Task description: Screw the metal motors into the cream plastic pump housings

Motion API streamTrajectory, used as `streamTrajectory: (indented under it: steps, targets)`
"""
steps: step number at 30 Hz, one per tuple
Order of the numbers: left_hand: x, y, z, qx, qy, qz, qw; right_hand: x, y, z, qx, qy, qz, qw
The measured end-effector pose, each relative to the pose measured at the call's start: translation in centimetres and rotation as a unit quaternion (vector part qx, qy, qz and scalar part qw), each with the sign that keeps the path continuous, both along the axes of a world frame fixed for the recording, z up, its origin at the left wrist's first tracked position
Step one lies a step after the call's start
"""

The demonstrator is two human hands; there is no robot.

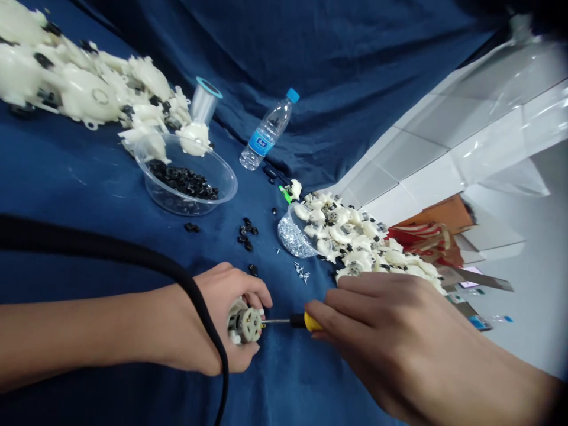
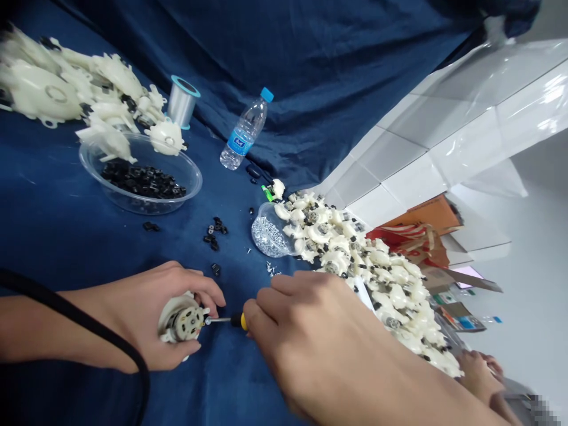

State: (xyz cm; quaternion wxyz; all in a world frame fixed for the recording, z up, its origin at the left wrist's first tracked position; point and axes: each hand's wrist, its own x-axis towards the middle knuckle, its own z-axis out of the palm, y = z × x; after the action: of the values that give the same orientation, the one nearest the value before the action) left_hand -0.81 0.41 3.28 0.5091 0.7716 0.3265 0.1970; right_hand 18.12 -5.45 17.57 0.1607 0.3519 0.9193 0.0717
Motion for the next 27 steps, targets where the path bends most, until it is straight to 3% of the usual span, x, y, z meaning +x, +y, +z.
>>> streamTrajectory:
  steps: [3, 9, 12, 15, 17, 19, 21, 24, 27]
  targets:
    - [0.1, 0.0, -0.2, 0.005, -0.006, -0.004, 1.0, -0.2, 0.2, 0.1, -0.038, -0.026, 0.003, 0.999]
    - [0.0, 0.0, -0.3, 0.018, 0.001, -0.013, 1.0, -0.2, 0.5, -1.1, -0.021, 0.065, -0.171, 0.983]
    - [-0.2, -0.1, -0.1, 0.027, 0.006, -0.011, 1.0, 0.3, 0.6, -1.0, -0.032, 0.112, -0.195, 0.974]
    - [-0.3, -0.1, 0.0, 0.03, 0.006, -0.008, 1.0, 0.4, 0.7, -0.2, -0.094, 0.091, -0.165, 0.978]
    - [-0.3, -0.1, 0.0, 0.033, 0.008, -0.013, 0.999, 0.1, 0.9, 0.3, -0.124, 0.029, -0.089, 0.988]
    - [-0.3, -0.1, -0.2, 0.039, 0.008, -0.014, 0.999, -0.3, 1.1, 0.5, -0.118, -0.027, -0.013, 0.993]
    - [-0.2, 0.0, -0.3, 0.042, 0.003, -0.008, 0.999, -0.8, 1.2, 0.4, -0.112, -0.044, -0.007, 0.993]
    - [-0.1, 0.0, -0.4, 0.042, -0.016, -0.011, 0.999, -1.2, 1.1, -0.3, -0.085, 0.02, -0.141, 0.986]
    - [-0.2, 0.0, -0.1, 0.05, -0.023, -0.023, 0.998, -1.2, 1.0, -0.8, -0.06, 0.073, -0.284, 0.954]
